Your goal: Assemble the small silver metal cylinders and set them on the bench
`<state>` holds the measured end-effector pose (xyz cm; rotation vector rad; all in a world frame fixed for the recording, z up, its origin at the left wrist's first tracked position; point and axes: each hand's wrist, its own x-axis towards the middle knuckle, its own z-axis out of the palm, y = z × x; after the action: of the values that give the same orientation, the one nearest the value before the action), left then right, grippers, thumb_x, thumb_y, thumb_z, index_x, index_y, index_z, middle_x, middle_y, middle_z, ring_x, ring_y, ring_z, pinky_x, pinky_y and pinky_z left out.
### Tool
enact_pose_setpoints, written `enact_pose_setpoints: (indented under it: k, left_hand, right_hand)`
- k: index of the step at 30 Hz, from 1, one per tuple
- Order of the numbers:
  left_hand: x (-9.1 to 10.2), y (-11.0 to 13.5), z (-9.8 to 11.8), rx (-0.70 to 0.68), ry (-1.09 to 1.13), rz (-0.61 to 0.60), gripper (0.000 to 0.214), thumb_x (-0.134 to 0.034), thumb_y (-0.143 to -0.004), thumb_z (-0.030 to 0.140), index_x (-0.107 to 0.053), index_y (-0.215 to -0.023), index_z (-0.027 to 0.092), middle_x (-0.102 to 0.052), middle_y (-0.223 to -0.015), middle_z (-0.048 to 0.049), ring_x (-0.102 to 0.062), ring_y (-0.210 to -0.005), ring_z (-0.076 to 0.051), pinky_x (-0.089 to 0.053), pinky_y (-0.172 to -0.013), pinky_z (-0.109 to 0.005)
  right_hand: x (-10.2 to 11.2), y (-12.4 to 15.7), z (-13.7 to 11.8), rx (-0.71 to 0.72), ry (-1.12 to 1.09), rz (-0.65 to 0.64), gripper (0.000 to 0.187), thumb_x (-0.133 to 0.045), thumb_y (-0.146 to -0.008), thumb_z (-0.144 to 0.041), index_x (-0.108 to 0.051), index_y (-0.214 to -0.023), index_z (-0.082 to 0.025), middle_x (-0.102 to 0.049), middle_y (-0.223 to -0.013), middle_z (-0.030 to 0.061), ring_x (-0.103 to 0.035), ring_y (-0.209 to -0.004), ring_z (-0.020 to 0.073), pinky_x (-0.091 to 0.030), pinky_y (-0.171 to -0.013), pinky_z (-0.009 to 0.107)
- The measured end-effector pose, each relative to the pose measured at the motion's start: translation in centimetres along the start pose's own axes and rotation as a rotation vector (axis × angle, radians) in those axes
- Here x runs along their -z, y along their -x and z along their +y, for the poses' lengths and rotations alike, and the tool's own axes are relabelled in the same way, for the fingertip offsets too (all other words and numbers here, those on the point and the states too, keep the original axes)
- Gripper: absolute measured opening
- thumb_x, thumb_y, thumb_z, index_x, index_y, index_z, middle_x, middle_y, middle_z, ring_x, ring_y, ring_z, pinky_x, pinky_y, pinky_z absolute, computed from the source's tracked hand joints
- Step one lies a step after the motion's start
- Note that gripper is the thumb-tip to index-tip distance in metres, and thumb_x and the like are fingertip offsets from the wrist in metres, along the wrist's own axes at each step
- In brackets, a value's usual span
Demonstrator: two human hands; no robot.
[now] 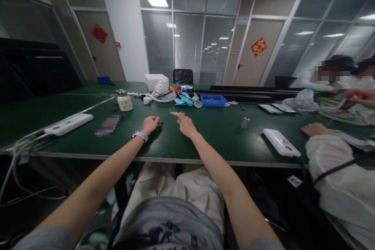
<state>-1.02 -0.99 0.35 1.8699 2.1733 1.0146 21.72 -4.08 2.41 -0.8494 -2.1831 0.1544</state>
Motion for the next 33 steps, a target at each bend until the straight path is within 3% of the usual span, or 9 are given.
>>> enact_pose_setpoints:
  k: [4,8,10,14,19,23,27,30,33]
  left_hand:
    - [0.1,0.2,0.1,-0.007,-0.008,0.002,0.04,-0.038,-0.085,0.038,-0.071,-0.075,0.019,-0.071,-0.079,-0.0088,-0.061,-0.074,-0.019,-0.037,-0.064,-0.026]
    - [0.3,0.3,0.3,0.004,-0.005,-0.002,0.04,-0.037,-0.086,0.039,-0.071,-0.075,0.019,-0.071,-0.079,-0.0092,-0.061,-0.073,-0.02,-0.037,-0.063,-0.026]
    - [0.4,0.4,0.4,0.007,-0.008,-0.002,0.041,-0.037,-0.086,0.039,-0.071,-0.076,0.019,-0.071,-0.08,-0.0096,-0.061,-0.074,-0.02,-0.037,-0.063,-0.026]
    - [0.6,0.5,0.5,0.009,-0.01,-0.007,0.041,-0.037,-0.086,0.038,-0.072,-0.077,0.019,-0.071,-0.081,-0.0096,-0.061,-0.076,-0.02,-0.038,-0.064,-0.026]
    - [0.6,0.4,0.4,0.009,0.006,-0.016,0.041,-0.037,-0.087,0.038,-0.07,-0.075,0.019,-0.071,-0.081,-0.0088,-0.061,-0.076,-0.019,-0.038,-0.065,-0.026]
    - [0.6,0.4,0.4,0.008,0.036,-0.014,0.044,-0.033,-0.09,0.042,-0.068,-0.074,0.02,-0.071,-0.082,-0.0083,-0.062,-0.077,-0.019,-0.039,-0.066,-0.025]
    - [0.5,0.3,0.3,0.01,0.07,0.012,0.042,-0.039,-0.088,0.052,-0.065,-0.08,0.02,-0.07,-0.086,-0.0075,-0.062,-0.079,-0.019,-0.039,-0.065,-0.025]
    - [0.2,0.2,0.2,0.002,0.106,0.008,0.038,-0.048,-0.083,0.056,-0.062,-0.083,0.02,-0.069,-0.085,-0.0065,-0.061,-0.078,-0.018,-0.039,-0.064,-0.025]
    - [0.0,0.1,0.0,-0.011,0.118,0.008,0.036,-0.051,-0.082,0.054,-0.061,-0.083,0.02,-0.069,-0.084,-0.0061,-0.061,-0.078,-0.018,-0.039,-0.065,-0.026]
  right_hand:
    - [-0.6,-0.1,-0.5,0.023,0.171,-0.149,0.073,-0.043,-0.084,-0.002,-0.03,-0.144,-0.041,-0.032,-0.151,0.0008,-0.056,-0.109,0.0235,-0.047,-0.093,0.046]
    - [-1.2,-0.1,-0.2,-0.076,0.076,-0.078,0.084,-0.05,-0.081,-0.005,-0.013,-0.148,-0.041,-0.007,-0.157,0.0054,-0.056,-0.112,0.0248,-0.051,-0.09,0.047]
    - [-1.2,0.1,0.4,-0.129,-0.024,-0.037,0.091,-0.055,-0.08,-0.008,-0.005,-0.15,-0.037,-0.015,-0.155,0.0105,-0.054,-0.115,0.0255,-0.049,-0.093,0.048]
    - [-1.4,0.3,1.8,-0.262,-0.265,-0.01,0.102,-0.064,-0.075,-0.011,0.003,-0.15,-0.028,-0.059,-0.122,0.0102,-0.061,-0.105,0.0226,-0.045,-0.098,0.048]
    - [-1.6,-0.5,3.2,-0.332,-0.478,0.072,0.105,-0.067,-0.068,-0.011,-0.002,-0.149,-0.024,-0.068,-0.106,0.0073,-0.066,-0.095,0.0191,-0.049,-0.091,0.041]
    - [1.2,-0.7,6.2,-0.458,-0.206,0.295,0.094,-0.069,-0.069,-0.017,-0.016,-0.146,-0.024,-0.068,-0.106,0.006,-0.065,-0.094,0.0201,-0.048,-0.089,0.039]
    - [6.4,1.4,10.5,-0.765,0.242,0.524,0.081,-0.065,-0.075,-0.022,-0.023,-0.144,-0.022,-0.065,-0.112,0.0092,-0.062,-0.102,0.0239,-0.044,-0.091,0.038]
    - [9.5,3.8,13.2,-1.007,0.436,0.592,0.077,-0.062,-0.077,-0.021,-0.023,-0.144,-0.02,-0.065,-0.11,0.0132,-0.061,-0.103,0.0267,-0.043,-0.088,0.037]
    - [11.0,5.3,14.8,-1.142,0.49,0.595,0.077,-0.061,-0.079,-0.021,-0.021,-0.144,-0.018,-0.065,-0.107,0.0161,-0.062,-0.101,0.0284,-0.044,-0.084,0.038]
